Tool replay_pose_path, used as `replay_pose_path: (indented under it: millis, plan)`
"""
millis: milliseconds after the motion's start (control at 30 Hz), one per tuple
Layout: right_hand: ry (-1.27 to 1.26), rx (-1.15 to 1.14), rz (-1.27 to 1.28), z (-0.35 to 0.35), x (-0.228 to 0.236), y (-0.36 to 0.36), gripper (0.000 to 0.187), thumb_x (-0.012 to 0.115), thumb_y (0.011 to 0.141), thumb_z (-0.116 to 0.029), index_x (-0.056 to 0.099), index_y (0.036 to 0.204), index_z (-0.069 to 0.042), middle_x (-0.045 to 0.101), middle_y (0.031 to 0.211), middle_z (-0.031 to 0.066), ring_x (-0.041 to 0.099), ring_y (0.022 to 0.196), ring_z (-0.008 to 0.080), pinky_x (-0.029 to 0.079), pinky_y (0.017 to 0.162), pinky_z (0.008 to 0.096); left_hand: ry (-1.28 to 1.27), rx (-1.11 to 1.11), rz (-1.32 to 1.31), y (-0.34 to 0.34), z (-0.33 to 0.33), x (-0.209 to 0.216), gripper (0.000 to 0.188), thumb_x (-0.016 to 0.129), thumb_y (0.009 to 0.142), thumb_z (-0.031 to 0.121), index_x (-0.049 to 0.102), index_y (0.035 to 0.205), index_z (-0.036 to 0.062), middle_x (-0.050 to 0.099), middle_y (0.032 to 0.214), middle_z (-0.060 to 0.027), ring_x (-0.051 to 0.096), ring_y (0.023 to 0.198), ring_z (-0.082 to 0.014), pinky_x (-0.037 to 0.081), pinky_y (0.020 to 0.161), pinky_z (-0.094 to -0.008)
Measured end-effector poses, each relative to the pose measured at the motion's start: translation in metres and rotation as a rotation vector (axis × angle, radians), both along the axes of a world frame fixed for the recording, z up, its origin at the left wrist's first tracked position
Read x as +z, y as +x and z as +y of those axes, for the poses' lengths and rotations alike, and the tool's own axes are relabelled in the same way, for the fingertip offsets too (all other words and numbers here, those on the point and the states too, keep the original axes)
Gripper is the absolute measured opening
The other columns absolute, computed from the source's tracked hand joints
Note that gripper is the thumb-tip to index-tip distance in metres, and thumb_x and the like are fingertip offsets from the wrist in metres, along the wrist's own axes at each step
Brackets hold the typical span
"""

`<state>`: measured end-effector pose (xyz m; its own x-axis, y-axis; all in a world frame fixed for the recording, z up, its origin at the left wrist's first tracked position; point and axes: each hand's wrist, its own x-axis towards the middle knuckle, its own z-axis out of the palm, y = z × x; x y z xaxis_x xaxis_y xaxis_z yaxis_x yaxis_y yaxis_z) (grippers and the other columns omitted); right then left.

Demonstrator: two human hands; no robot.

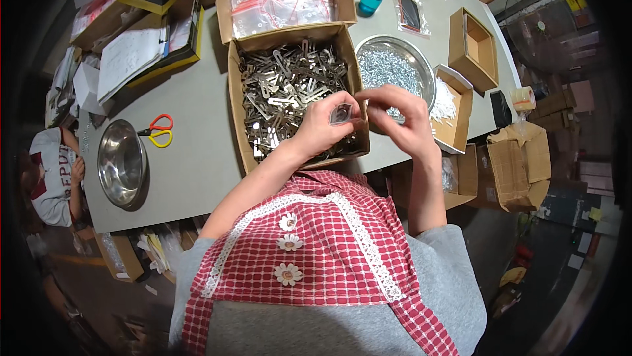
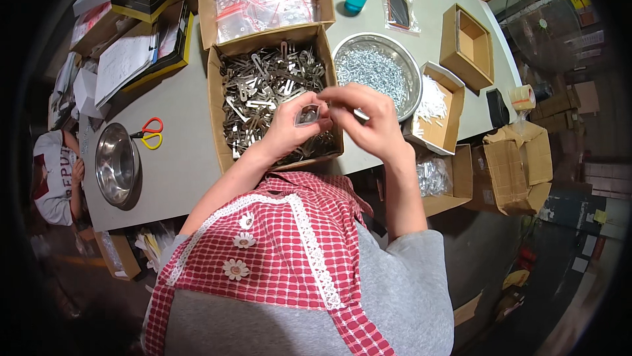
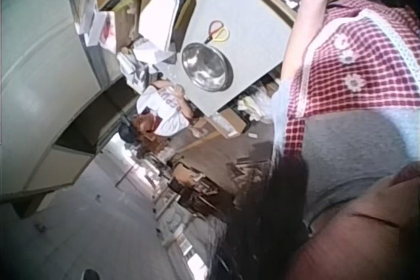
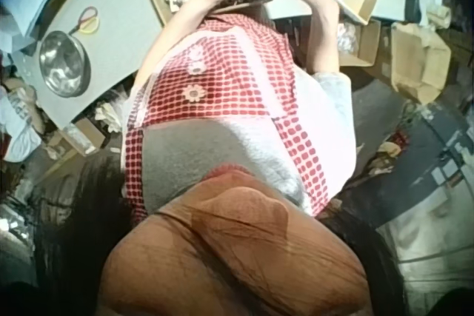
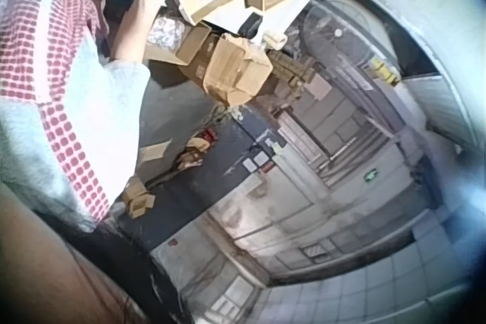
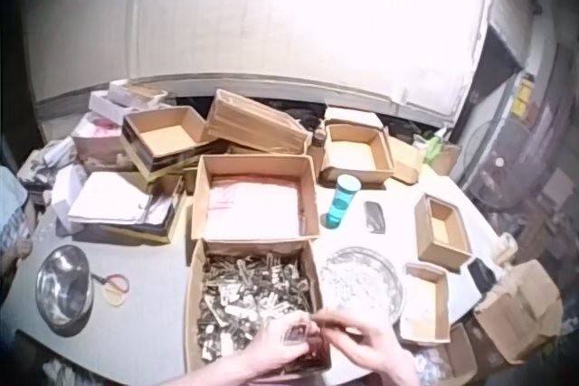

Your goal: The person is sorting small metal hardware components (hinges) into plastic bags.

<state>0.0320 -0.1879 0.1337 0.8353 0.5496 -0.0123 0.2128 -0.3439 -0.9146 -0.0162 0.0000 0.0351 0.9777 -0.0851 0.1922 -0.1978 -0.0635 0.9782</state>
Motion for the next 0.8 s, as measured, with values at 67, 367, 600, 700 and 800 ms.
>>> replay_pose_path:
  millis: [67,367,600,700,800]
  plan:
    - [-0.105,0.3,-0.621,-0.001,-0.002,0.003,0.025,0.069,0.085,-0.005,0.075,0.109,-0.006,0.065,0.13,0.0164,0.062,0.12,0.0315,0.049,0.103,0.0473,0.011,-0.036,0.031,0.0,0.004,0.001,0.024,0.078,0.083,0.013,0.067,0.103,0.0041,0.073,0.091,-0.007,0.07,0.087,-0.0161,0.055,0.08,-0.0328]
    - [-0.132,0.064,-0.493,-0.007,-0.027,0.006,0.014,0.073,0.093,-0.011,0.067,0.1,0.0,0.069,0.094,0.0147,0.069,0.082,0.0311,0.054,0.069,0.0377,-0.147,0.106,0.003,0.004,0.014,0.005,0.023,0.069,0.096,0.006,0.073,0.117,-0.0024,0.076,0.11,-0.0099,0.07,0.1,-0.0151,0.055,0.092,-0.0299]
    - [-0.064,-0.032,-0.213,0.001,-0.03,-0.001,0.016,0.073,0.092,-0.011,0.067,0.103,-0.001,0.069,0.095,0.0136,0.07,0.086,0.0291,0.054,0.075,0.0375,-0.174,0.159,0.076,0.003,0.015,0.006,0.01,0.069,0.096,0.007,0.072,0.099,-0.0016,0.073,0.088,-0.0035,0.065,0.078,-0.0068,0.052,0.07,-0.0225]
    - [-0.056,0.051,-0.351,0.015,-0.035,-0.005,0.019,0.071,0.095,-0.01,0.065,0.11,0.0,0.068,0.098,0.0126,0.068,0.09,0.0225,0.053,0.079,0.0327,0.027,0.179,-0.008,0.0,0.017,0.013,0.009,0.07,0.095,0.009,0.071,0.095,-0.0006,0.07,0.08,-0.0021,0.061,0.072,-0.0053,0.048,0.064,-0.0222]
    - [-0.094,0.016,-0.42,0.022,-0.042,-0.005,0.014,0.07,0.094,-0.01,0.062,0.103,-0.001,0.064,0.094,0.014,0.066,0.086,0.0312,0.053,0.074,0.0408,0.024,0.212,-0.102,0.0,0.016,0.013,0.01,0.07,0.094,0.01,0.07,0.093,0.0002,0.067,0.075,-0.0012,0.057,0.069,-0.0046,0.044,0.062,-0.0224]
